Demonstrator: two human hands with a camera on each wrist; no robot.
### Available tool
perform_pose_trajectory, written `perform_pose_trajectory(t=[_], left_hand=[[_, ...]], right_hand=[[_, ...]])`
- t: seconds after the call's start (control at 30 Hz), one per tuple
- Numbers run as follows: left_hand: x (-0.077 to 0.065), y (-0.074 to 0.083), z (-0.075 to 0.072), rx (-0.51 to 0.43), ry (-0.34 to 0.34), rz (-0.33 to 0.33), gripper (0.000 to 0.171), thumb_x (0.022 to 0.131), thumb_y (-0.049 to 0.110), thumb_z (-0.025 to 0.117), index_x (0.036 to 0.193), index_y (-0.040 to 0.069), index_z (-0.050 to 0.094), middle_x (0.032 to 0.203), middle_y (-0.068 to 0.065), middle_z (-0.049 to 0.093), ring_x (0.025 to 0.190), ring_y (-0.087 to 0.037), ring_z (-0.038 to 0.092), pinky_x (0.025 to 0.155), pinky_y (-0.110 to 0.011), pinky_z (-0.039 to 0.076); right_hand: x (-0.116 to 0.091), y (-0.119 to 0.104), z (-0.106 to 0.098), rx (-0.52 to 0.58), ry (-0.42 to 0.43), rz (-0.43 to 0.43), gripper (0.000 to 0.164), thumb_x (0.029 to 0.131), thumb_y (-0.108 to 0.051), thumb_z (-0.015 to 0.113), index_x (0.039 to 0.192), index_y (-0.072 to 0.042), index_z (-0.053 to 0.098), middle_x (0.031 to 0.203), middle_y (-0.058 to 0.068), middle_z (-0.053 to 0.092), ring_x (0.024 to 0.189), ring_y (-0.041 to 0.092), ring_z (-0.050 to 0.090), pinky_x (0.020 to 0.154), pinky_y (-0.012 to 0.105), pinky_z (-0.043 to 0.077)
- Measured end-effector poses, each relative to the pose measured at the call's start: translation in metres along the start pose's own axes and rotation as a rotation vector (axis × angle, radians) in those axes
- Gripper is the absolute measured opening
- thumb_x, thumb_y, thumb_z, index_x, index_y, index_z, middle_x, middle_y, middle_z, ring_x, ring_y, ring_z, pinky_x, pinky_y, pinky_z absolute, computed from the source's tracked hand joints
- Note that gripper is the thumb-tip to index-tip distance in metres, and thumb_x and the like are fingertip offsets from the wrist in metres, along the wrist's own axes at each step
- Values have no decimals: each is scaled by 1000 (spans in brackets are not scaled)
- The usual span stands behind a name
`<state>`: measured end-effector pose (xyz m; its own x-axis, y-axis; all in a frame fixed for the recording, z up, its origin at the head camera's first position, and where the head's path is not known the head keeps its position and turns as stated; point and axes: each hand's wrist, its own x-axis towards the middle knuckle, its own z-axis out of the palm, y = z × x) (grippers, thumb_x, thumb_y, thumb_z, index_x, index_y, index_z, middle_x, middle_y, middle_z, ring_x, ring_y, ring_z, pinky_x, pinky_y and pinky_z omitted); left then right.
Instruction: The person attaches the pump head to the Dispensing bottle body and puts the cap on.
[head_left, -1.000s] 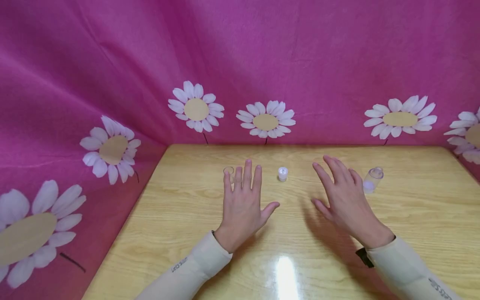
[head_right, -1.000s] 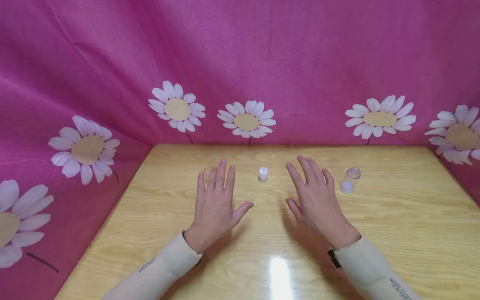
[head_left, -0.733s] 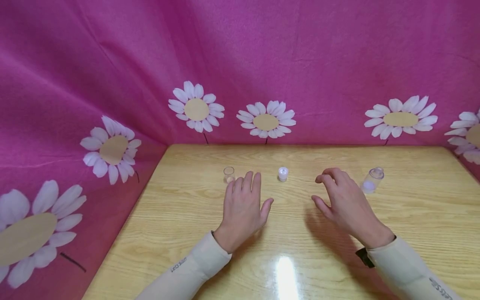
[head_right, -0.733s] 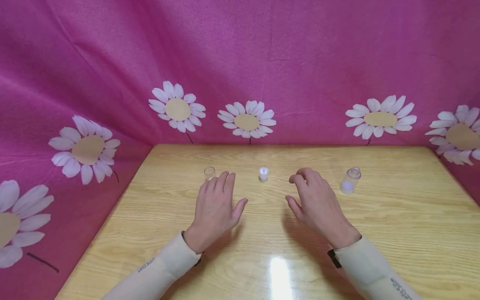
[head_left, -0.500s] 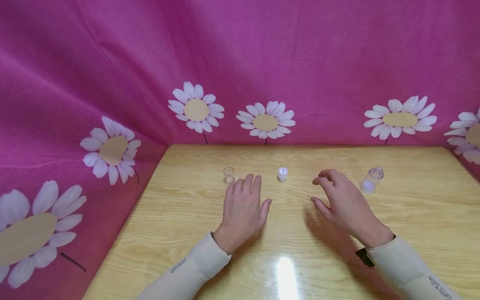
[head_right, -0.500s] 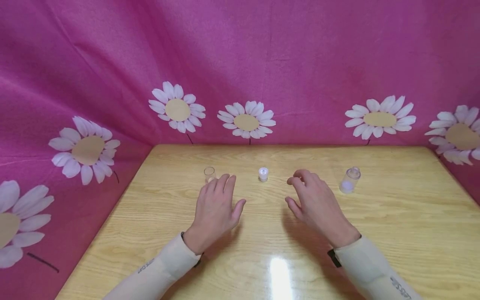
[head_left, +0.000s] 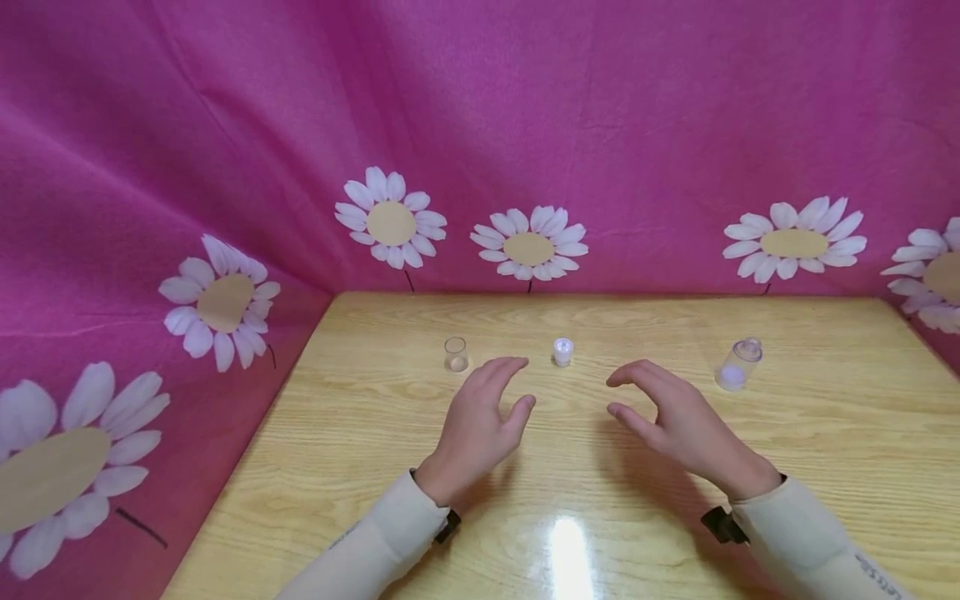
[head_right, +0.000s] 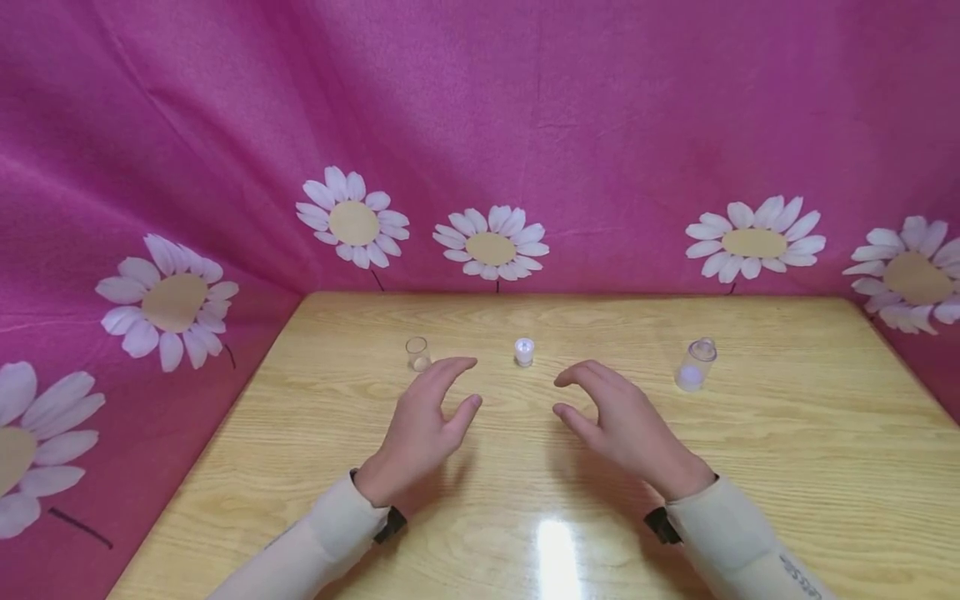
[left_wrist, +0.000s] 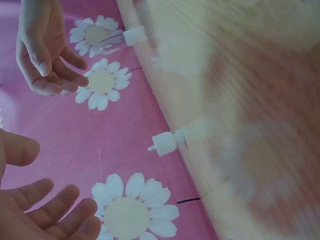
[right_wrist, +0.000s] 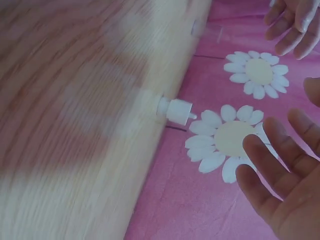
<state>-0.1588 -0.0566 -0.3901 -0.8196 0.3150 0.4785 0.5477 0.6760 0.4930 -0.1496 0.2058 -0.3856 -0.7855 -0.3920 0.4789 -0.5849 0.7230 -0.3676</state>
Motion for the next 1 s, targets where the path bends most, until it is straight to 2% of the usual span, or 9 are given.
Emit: perform_pose_trajectory(t=[0.07,0.2,0.33,0.5,0.8,1.0], left_hand=[[0,0,-2,-36,7,-18,45,92,21,68,133,7,59,132,-7,64,126,-23,60,104,-42,50],[0,1,-2,-61,-4,-34,45,92,22,68,134,7,58,133,-6,64,126,-22,59,104,-41,49],[-1,1,-3,-115,-1,-49,42,93,20,67,133,8,59,132,-5,63,121,-22,61,100,-39,52],[-2,4,-4,-169,23,-58,39,94,18,66,131,10,60,130,-4,64,117,-20,62,96,-38,53],[-4,5,-4,-179,14,-73,39,93,17,67,130,10,59,129,-5,64,117,-25,62,96,-40,53],[-5,3,-3,-180,7,-75,39,94,18,67,131,10,59,129,-5,65,117,-21,62,97,-39,53]], right_hand=[[1,-2,0,40,-13,16,23,88,-13,74,109,-16,65,109,-3,68,103,17,67,87,45,54],[1,-3,0,53,-44,24,20,89,-14,73,107,-17,66,106,-4,69,102,16,67,87,45,55],[0,-3,2,65,-72,28,18,89,-13,73,106,-17,67,105,-4,70,101,17,67,87,44,56],[-2,-2,2,68,-76,14,15,89,-11,72,102,-17,69,101,-6,71,95,13,68,81,37,56],[-5,4,-2,83,-78,14,15,88,-10,72,100,-19,70,97,-5,73,89,9,66,72,26,52],[-10,6,-3,97,-108,23,14,90,-10,71,100,-19,70,96,-5,73,89,9,67,70,28,52]])
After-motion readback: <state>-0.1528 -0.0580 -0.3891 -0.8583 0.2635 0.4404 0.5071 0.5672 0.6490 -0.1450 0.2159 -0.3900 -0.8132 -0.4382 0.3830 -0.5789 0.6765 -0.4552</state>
